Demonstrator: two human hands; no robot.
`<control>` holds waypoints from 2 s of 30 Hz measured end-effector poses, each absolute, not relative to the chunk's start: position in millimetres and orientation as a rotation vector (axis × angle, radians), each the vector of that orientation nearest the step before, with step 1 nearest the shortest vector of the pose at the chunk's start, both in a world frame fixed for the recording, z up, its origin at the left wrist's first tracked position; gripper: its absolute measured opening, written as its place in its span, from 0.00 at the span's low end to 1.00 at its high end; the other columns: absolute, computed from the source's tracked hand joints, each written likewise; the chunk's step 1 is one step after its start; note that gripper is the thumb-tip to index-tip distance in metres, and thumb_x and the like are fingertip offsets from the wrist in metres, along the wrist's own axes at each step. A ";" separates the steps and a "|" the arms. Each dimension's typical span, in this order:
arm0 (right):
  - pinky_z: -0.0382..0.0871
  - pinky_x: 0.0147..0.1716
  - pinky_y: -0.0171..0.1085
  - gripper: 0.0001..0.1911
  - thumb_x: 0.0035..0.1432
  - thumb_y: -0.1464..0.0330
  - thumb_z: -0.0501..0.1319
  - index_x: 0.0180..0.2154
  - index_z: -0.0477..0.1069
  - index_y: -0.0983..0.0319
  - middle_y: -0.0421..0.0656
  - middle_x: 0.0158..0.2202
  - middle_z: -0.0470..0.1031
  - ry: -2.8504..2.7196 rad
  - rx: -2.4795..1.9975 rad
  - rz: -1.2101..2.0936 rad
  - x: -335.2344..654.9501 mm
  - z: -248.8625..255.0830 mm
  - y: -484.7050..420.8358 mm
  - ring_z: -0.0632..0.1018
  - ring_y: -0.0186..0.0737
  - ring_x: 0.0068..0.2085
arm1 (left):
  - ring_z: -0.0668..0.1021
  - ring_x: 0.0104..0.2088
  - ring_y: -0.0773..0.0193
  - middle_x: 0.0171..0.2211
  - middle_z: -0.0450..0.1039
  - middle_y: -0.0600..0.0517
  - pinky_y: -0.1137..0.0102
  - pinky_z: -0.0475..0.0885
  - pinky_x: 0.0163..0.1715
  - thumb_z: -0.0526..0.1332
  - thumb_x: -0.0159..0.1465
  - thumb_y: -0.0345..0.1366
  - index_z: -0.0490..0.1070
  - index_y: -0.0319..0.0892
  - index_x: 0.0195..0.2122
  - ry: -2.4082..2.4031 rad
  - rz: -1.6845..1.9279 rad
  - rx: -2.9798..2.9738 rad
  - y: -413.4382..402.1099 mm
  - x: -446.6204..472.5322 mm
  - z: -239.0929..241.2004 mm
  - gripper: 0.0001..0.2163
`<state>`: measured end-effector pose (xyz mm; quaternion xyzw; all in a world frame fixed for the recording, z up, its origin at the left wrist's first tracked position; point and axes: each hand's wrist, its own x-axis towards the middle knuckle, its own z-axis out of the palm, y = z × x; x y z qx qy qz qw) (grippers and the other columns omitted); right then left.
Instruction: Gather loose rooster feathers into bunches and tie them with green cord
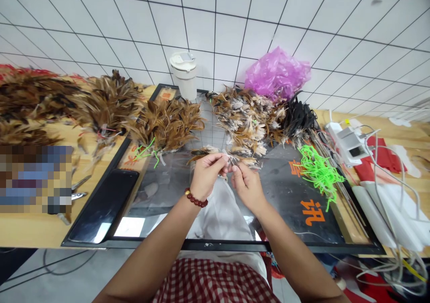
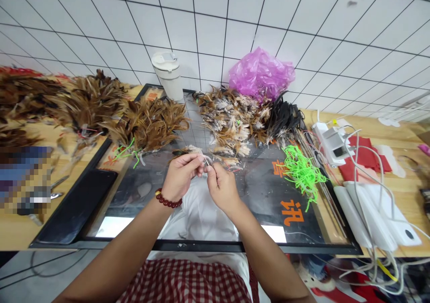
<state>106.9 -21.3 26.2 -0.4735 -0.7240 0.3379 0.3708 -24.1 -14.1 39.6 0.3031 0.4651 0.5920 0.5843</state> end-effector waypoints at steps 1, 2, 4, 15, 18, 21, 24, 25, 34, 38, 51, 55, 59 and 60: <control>0.62 0.27 0.33 0.14 0.66 0.64 0.48 0.32 0.67 0.60 0.39 0.23 0.71 -1.860 -1.216 0.867 107.0 26.2 -21.4 0.71 0.35 0.25 | 0.69 0.19 0.73 0.19 0.69 0.54 0.76 0.65 0.19 0.68 0.50 0.37 0.75 0.36 0.25 1.090 1.380 0.710 -14.1 -24.0 39.6 0.08; 0.62 0.27 0.33 0.14 0.66 0.63 0.48 0.31 0.67 0.60 0.39 0.22 0.70 -1.866 -1.220 0.863 107.0 26.0 -21.4 0.71 0.35 0.25 | 0.69 0.19 0.73 0.19 0.69 0.54 0.76 0.65 0.19 0.67 0.50 0.36 0.75 0.36 0.26 1.097 1.380 0.721 -14.2 -23.9 39.2 0.08; 0.62 0.27 0.34 0.15 0.66 0.63 0.48 0.30 0.66 0.60 0.39 0.22 0.70 -1.876 -1.230 0.848 107.2 25.8 -21.0 0.71 0.35 0.25 | 0.70 0.19 0.73 0.19 0.70 0.54 0.76 0.66 0.19 0.67 0.50 0.36 0.76 0.36 0.28 1.117 1.385 0.753 -14.3 -23.8 37.6 0.08; 0.62 0.27 0.34 0.15 0.66 0.63 0.47 0.30 0.66 0.60 0.39 0.22 0.70 -1.876 -1.245 0.875 108.7 27.2 -20.0 0.71 0.35 0.25 | 0.70 0.20 0.72 0.19 0.70 0.54 0.76 0.67 0.21 0.65 0.53 0.37 0.75 0.37 0.26 1.178 1.369 0.891 -14.9 -24.1 33.8 0.08; 0.61 0.27 0.34 0.15 0.66 0.62 0.47 0.28 0.64 0.59 0.38 0.21 0.69 -1.877 -1.257 0.877 109.3 27.6 -19.6 0.70 0.35 0.24 | 0.70 0.20 0.72 0.19 0.69 0.54 0.76 0.67 0.21 0.65 0.54 0.38 0.74 0.37 0.25 1.185 1.359 0.911 -14.9 -24.4 32.0 0.08; 0.62 0.27 0.34 0.16 0.65 0.62 0.48 0.27 0.63 0.59 0.38 0.20 0.67 -1.889 -1.244 0.877 109.1 27.4 -19.4 0.69 0.34 0.23 | 0.70 0.20 0.72 0.19 0.69 0.54 0.75 0.67 0.21 0.65 0.54 0.38 0.74 0.37 0.26 1.188 1.363 0.901 -14.7 -24.8 30.2 0.08; 0.62 0.26 0.34 0.16 0.66 0.62 0.47 0.27 0.63 0.59 0.38 0.20 0.67 -1.894 -1.237 0.877 108.9 27.1 -19.8 0.69 0.34 0.23 | 0.70 0.20 0.72 0.18 0.69 0.55 0.76 0.67 0.21 0.65 0.54 0.38 0.75 0.38 0.27 1.203 1.364 0.903 -14.9 -25.1 30.8 0.08; 0.62 0.26 0.34 0.16 0.66 0.62 0.47 0.27 0.63 0.59 0.38 0.19 0.67 -1.895 -1.236 0.877 108.8 27.1 -19.9 0.69 0.35 0.23 | 0.70 0.20 0.72 0.18 0.69 0.55 0.76 0.67 0.21 0.64 0.54 0.38 0.75 0.38 0.28 1.211 1.363 0.910 -15.0 -25.2 31.5 0.08; 0.61 0.25 0.33 0.16 0.66 0.61 0.48 0.30 0.66 0.59 0.37 0.19 0.67 -1.881 -1.227 0.903 109.6 26.3 -19.7 0.69 0.34 0.22 | 0.68 0.20 0.71 0.19 0.68 0.54 0.75 0.65 0.22 0.62 0.55 0.37 0.73 0.39 0.24 1.230 1.319 1.106 -16.7 -27.4 30.4 0.07; 0.62 0.26 0.32 0.16 0.65 0.62 0.48 0.31 0.68 0.60 0.36 0.18 0.66 -1.842 -1.217 0.903 112.0 28.8 -19.2 0.68 0.33 0.22 | 0.68 0.21 0.71 0.20 0.68 0.54 0.75 0.65 0.23 0.61 0.57 0.37 0.72 0.39 0.22 1.264 1.278 1.247 -17.0 -27.4 29.7 0.09; 0.63 0.29 0.31 0.11 0.60 0.62 0.56 0.35 0.71 0.62 0.37 0.24 0.71 -1.695 -1.309 0.799 116.3 29.4 -12.6 0.69 0.32 0.25 | 0.68 0.20 0.72 0.20 0.69 0.54 0.75 0.63 0.22 0.65 0.51 0.36 0.74 0.38 0.25 1.272 1.304 1.100 -18.0 -22.4 35.7 0.06; 0.61 0.27 0.31 0.10 0.60 0.62 0.56 0.33 0.69 0.62 0.36 0.24 0.68 -1.713 -1.289 0.778 114.8 30.3 -14.4 0.67 0.30 0.25 | 0.68 0.20 0.72 0.18 0.68 0.55 0.76 0.64 0.20 0.66 0.50 0.35 0.74 0.38 0.25 1.175 1.307 0.844 -15.9 -22.1 34.8 0.06; 0.60 0.27 0.30 0.09 0.60 0.63 0.56 0.33 0.69 0.62 0.36 0.23 0.68 -1.704 -1.271 0.783 113.1 30.5 -15.2 0.66 0.30 0.24 | 0.69 0.19 0.72 0.19 0.69 0.55 0.76 0.65 0.19 0.68 0.48 0.36 0.74 0.37 0.28 1.055 1.275 0.697 -15.9 -20.0 36.5 0.09; 0.60 0.27 0.30 0.09 0.60 0.63 0.56 0.33 0.69 0.62 0.36 0.23 0.68 -1.692 -1.274 0.784 113.0 30.3 -15.1 0.66 0.30 0.24 | 0.70 0.19 0.72 0.19 0.70 0.54 0.76 0.65 0.19 0.69 0.47 0.36 0.74 0.37 0.29 1.039 1.267 0.681 -16.1 -19.4 37.1 0.10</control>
